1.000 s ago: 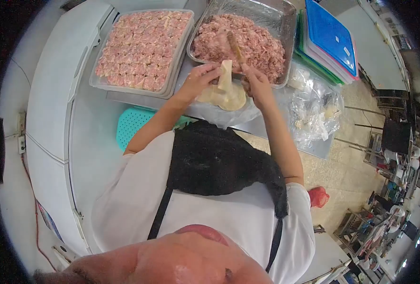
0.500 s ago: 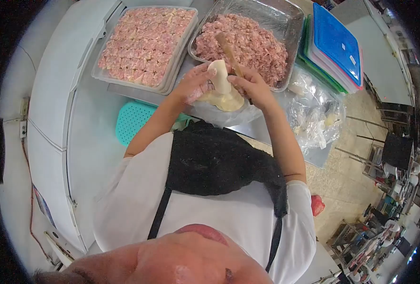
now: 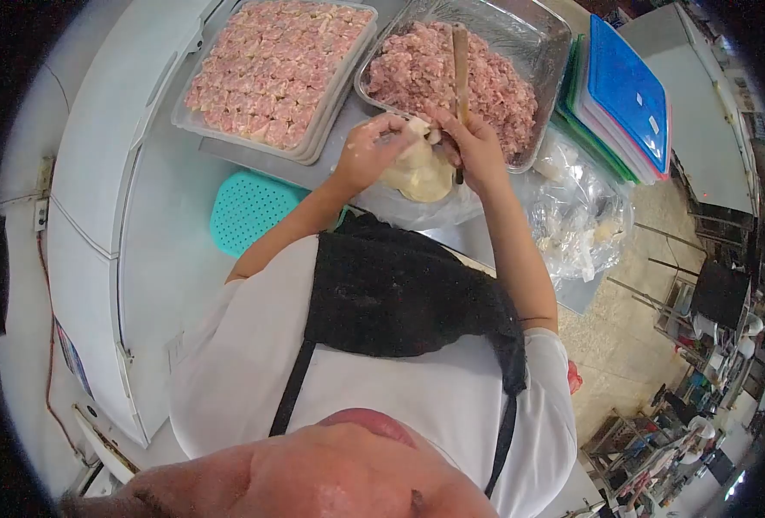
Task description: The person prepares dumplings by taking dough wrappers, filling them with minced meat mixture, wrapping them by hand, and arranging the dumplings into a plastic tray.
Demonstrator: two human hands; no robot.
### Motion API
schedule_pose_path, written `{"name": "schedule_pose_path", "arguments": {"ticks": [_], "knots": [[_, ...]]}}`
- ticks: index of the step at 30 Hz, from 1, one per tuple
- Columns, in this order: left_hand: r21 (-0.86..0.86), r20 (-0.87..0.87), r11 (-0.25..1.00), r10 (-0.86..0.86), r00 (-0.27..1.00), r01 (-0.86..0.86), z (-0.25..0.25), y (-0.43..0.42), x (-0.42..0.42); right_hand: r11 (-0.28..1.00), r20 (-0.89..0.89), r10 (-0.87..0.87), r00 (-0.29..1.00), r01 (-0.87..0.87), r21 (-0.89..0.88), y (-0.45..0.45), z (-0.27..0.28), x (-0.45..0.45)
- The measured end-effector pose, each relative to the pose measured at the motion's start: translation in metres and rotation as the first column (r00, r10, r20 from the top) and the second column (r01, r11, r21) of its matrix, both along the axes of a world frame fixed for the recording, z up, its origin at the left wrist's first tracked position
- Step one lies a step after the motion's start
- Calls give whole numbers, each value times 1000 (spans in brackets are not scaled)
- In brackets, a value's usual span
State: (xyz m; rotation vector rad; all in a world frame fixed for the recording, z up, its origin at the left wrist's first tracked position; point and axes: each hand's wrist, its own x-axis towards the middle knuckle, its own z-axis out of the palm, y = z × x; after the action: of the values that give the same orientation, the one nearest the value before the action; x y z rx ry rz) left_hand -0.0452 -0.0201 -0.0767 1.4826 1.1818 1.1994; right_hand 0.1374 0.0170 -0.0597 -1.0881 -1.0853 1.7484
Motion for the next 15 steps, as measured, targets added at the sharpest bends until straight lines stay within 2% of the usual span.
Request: {"name": "schedule_pose_path", "arguments": {"ticks": [4,7,10,13,15], "knots": [[-65,171,998,13,985,-2,-13,5,-9,998,124,65,990,-64,-10,-4,-7,5],[73,-26,996,-40,999,41,-13,6,-8,994,300,62,952,-87,73,-4,-10,-3],[251,-198,967,4,980,47,-12,4,-8,963,303,-33,952,-51,264,-8,-9,-15],[181,-274,982,-9,962,60,-5,5,-15,982,279,29,960,-80,172,-9,-12,-11],[141,-216,988,86,973,-56,-5,7,-21,992,235,44,971,-69,102,-15,-10,-12]]}}
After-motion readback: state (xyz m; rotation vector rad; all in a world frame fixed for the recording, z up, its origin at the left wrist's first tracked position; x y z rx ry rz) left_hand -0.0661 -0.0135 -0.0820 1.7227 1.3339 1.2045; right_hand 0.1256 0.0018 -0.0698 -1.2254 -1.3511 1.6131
